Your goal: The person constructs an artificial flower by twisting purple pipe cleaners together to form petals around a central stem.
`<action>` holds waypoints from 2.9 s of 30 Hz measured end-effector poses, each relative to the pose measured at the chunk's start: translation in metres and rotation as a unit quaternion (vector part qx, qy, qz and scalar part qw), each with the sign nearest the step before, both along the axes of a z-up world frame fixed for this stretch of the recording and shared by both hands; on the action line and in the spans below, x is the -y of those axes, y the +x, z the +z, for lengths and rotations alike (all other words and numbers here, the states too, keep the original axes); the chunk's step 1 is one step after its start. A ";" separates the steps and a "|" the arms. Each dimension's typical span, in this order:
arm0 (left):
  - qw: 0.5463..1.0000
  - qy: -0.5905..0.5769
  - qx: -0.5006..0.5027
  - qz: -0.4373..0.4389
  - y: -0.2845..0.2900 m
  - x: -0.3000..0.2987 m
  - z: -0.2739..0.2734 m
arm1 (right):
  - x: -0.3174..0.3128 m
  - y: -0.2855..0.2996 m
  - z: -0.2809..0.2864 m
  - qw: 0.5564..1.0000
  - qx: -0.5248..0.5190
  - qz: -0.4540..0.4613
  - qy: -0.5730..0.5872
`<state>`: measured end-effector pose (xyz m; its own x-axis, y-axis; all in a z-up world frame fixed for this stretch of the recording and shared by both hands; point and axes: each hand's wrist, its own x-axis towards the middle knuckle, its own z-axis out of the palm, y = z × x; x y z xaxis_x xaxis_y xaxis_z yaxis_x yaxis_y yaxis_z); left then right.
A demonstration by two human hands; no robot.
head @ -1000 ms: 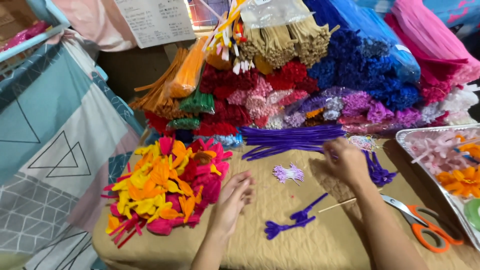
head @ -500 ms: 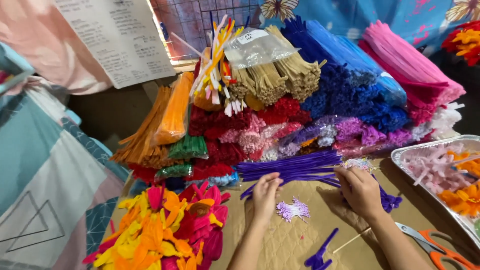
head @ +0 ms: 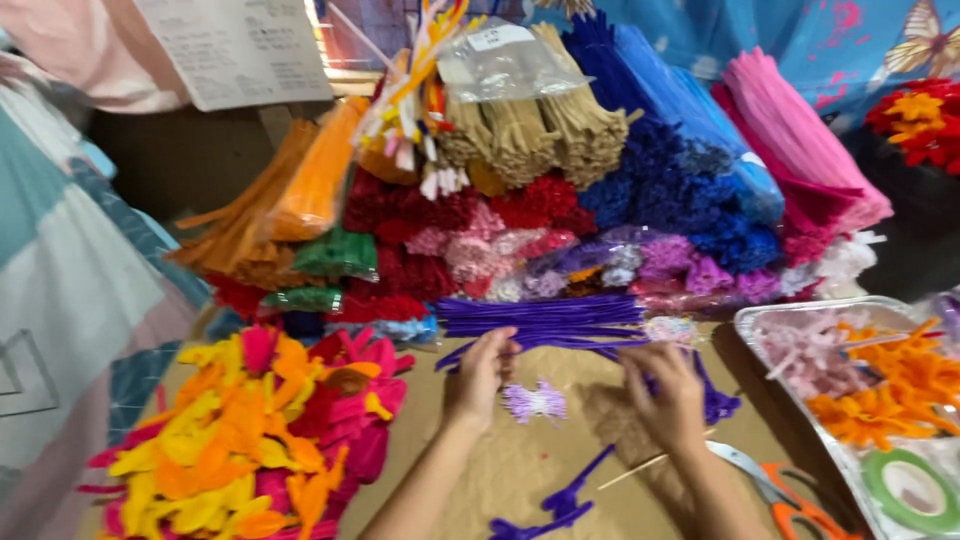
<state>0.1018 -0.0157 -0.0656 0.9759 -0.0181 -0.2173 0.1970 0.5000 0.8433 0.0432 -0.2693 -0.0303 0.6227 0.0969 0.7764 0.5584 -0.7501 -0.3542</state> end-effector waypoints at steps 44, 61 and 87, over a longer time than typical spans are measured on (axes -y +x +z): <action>0.979 0.154 0.135 0.005 -0.006 -0.029 -0.010 | -0.062 0.023 -0.021 0.954 -0.266 0.138 0.032; 0.965 0.194 0.173 -0.045 -0.041 0.004 0.025 | -0.079 0.004 0.016 0.840 -0.383 0.199 0.329; 0.972 0.174 0.146 -0.054 -0.044 0.010 0.023 | -0.084 -0.005 0.025 0.809 -0.435 0.199 0.341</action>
<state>0.0580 -0.0252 -0.0421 0.9936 -0.0979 0.0568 -0.0403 0.1637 0.9857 0.0387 -0.1852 -0.0050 0.9875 0.1567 0.0183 0.0243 -0.0365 -0.9990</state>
